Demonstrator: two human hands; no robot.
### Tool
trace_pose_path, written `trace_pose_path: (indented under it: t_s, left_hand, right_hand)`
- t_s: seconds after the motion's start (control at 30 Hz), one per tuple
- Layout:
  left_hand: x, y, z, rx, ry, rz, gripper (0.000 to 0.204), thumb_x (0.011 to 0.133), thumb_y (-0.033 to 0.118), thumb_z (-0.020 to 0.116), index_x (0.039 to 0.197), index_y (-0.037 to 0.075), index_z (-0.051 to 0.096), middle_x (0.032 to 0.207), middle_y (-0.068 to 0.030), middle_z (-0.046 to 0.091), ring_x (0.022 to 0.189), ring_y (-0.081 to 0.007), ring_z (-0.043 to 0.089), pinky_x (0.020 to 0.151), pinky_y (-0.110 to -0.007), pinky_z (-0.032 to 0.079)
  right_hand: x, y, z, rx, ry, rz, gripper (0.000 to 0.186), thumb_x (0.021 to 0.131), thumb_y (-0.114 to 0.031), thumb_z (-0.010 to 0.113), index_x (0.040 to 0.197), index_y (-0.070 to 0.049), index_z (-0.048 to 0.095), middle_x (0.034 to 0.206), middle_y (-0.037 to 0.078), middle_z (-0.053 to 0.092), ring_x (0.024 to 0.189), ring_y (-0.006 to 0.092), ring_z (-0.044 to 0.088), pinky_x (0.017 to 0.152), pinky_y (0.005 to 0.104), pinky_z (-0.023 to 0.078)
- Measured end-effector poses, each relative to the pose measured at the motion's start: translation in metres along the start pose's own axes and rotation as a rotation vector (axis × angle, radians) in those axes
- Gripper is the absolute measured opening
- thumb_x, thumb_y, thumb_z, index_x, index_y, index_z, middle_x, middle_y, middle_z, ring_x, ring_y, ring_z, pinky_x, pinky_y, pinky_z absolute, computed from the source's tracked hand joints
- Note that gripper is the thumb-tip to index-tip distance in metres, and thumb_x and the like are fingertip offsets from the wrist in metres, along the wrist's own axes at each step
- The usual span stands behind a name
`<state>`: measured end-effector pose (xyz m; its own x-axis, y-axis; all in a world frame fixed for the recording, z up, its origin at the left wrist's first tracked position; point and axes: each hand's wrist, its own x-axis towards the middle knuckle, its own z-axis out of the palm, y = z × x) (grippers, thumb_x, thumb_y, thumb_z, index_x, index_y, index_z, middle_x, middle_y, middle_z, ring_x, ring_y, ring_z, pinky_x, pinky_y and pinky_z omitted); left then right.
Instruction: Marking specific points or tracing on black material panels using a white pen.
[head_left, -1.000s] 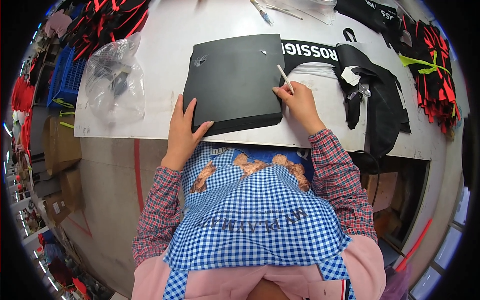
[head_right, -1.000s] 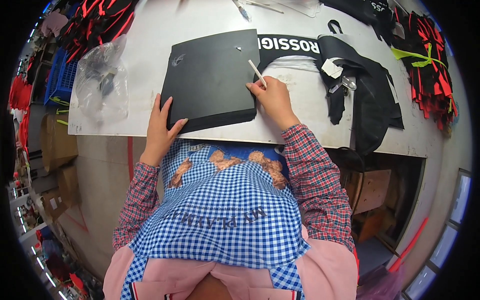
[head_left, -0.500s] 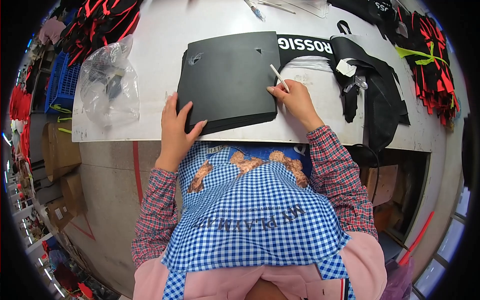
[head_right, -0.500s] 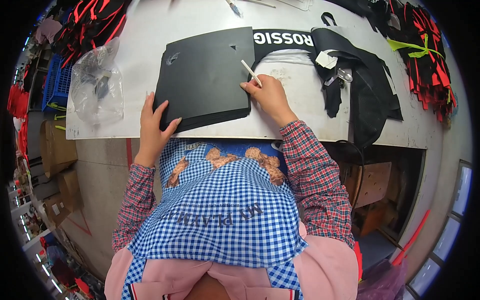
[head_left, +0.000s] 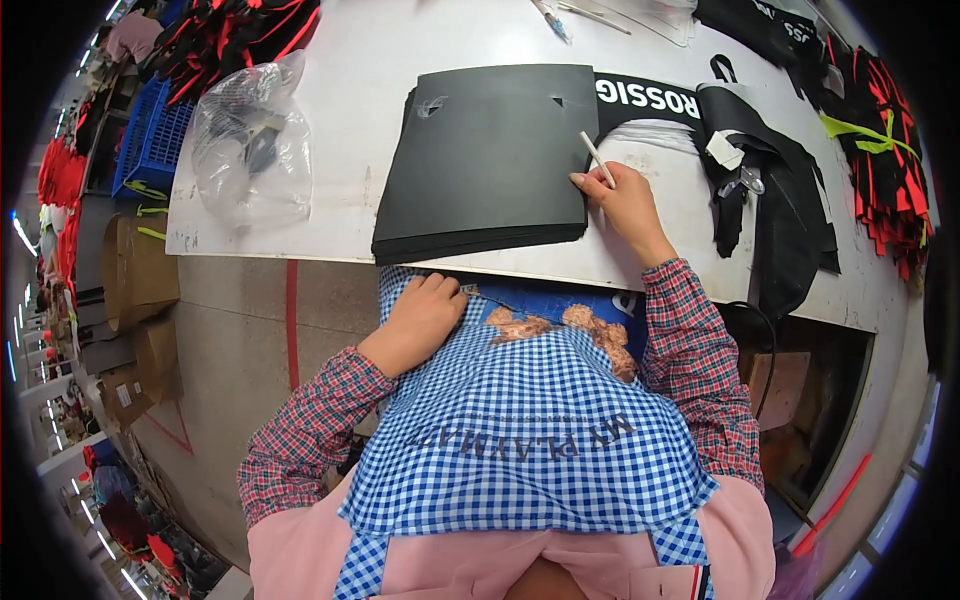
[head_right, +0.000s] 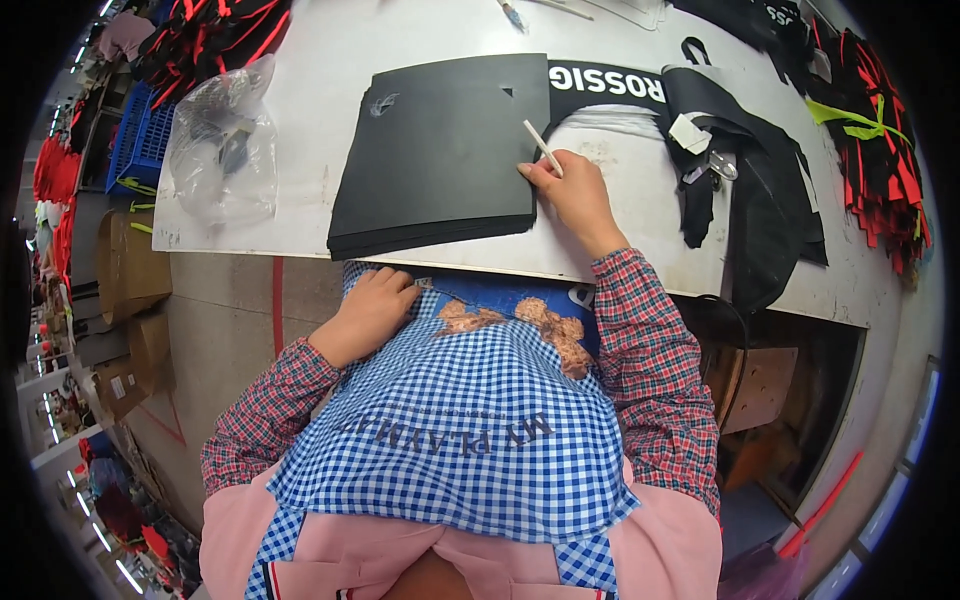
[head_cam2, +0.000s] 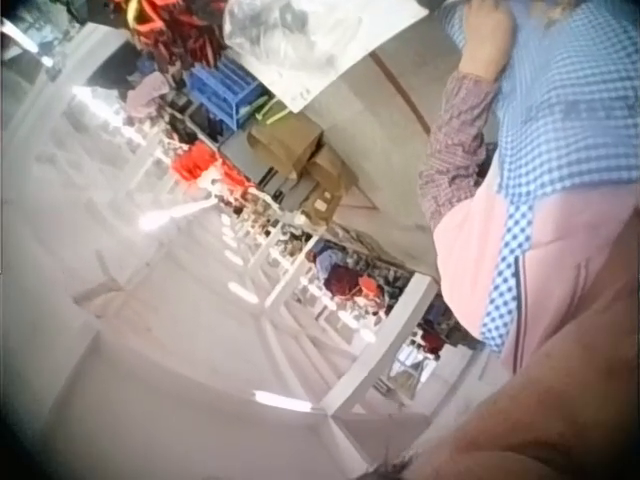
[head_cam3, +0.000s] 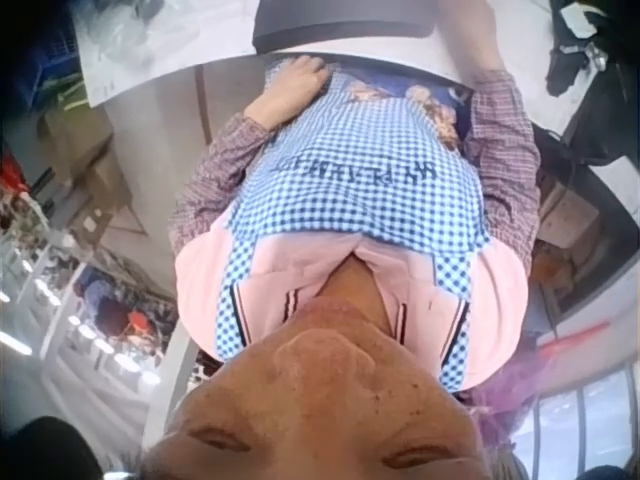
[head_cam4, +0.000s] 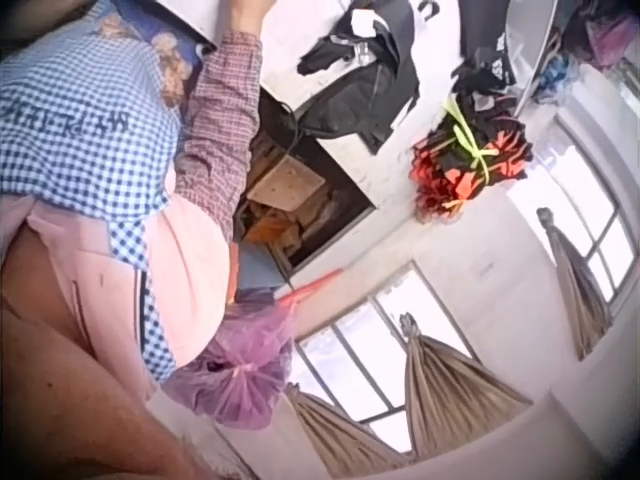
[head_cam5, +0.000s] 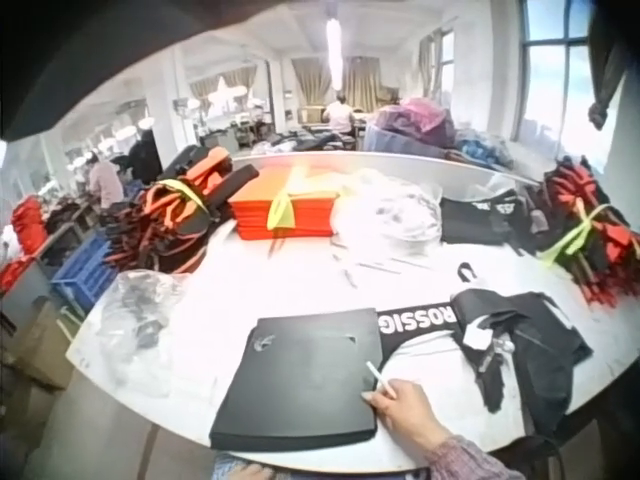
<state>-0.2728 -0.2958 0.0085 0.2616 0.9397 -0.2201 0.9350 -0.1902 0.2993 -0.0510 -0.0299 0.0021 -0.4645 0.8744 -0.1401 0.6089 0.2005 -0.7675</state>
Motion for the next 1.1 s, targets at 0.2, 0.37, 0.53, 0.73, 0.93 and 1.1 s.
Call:
trace_pose_path:
  t_s: [0.2,0.37,0.53,0.73,0.93,1.1]
  left_hand:
    - [0.003,0.009,0.006,0.078,0.000,-0.043,0.025,0.085,0.010,0.064,0.108,0.001,0.067,0.095,-0.0107,0.066,0.099,-0.0277,0.063,0.084,-0.038,0.052]
    - [-0.010,0.005,0.012,0.020,-0.022,0.002,0.016,0.082,0.006,0.062,0.097,0.001,0.067,0.090,-0.0110,0.064,0.087,-0.0260,0.065,0.072,-0.035,0.054]
    - [-0.022,0.013,0.014,0.146,0.025,0.006,0.028,0.087,0.009,0.059,0.113,0.000,0.065,0.100,-0.0111,0.062,0.095,-0.0264,0.062,0.081,-0.034,0.052]
    - [-0.020,0.007,0.026,0.075,0.003,-0.042,0.024,0.087,0.008,0.059,0.107,-0.001,0.069,0.092,-0.0116,0.061,0.090,-0.0266,0.062,0.079,-0.037,0.052]
    - [-0.032,0.006,0.008,-0.034,-0.074,0.015,0.016,0.088,0.010,0.061,0.092,-0.002,0.072,0.092,-0.0155,0.066,0.090,-0.0307,0.066,0.080,-0.042,0.055]
    - [-0.048,-0.008,-0.005,-0.039,-0.301,0.048,0.022,0.088,0.008,0.060,0.104,0.001,0.073,0.096,-0.0154,0.066,0.092,-0.0317,0.066,0.081,-0.041,0.055]
  right_hand:
    - [-0.001,-0.003,0.001,0.082,-0.020,0.048,0.029,0.091,-0.029,0.076,0.082,-0.002,0.069,0.067,-0.001,0.061,0.063,0.0075,0.053,0.059,0.0251,0.041]
    - [0.000,0.005,0.002,0.057,-0.012,0.014,0.029,0.091,-0.029,0.076,0.082,-0.002,0.069,0.067,-0.002,0.061,0.063,0.0070,0.053,0.059,0.0250,0.041]
    - [-0.001,0.000,0.001,0.061,-0.019,0.019,0.028,0.091,-0.029,0.077,0.082,-0.003,0.069,0.067,-0.002,0.061,0.063,0.0066,0.053,0.059,0.0251,0.041]
    - [0.001,0.004,0.000,0.075,-0.014,0.017,0.029,0.090,-0.029,0.077,0.082,-0.002,0.069,0.067,-0.001,0.062,0.063,0.0081,0.054,0.060,0.0262,0.042]
    - [0.000,0.001,-0.001,0.069,-0.023,0.034,0.030,0.090,-0.031,0.077,0.081,-0.003,0.069,0.069,0.000,0.064,0.065,0.0098,0.056,0.062,0.0276,0.044]
    - [0.000,0.002,-0.001,0.045,-0.028,0.032,0.031,0.090,-0.032,0.078,0.081,-0.003,0.069,0.067,0.001,0.063,0.063,0.0100,0.055,0.061,0.0280,0.043]
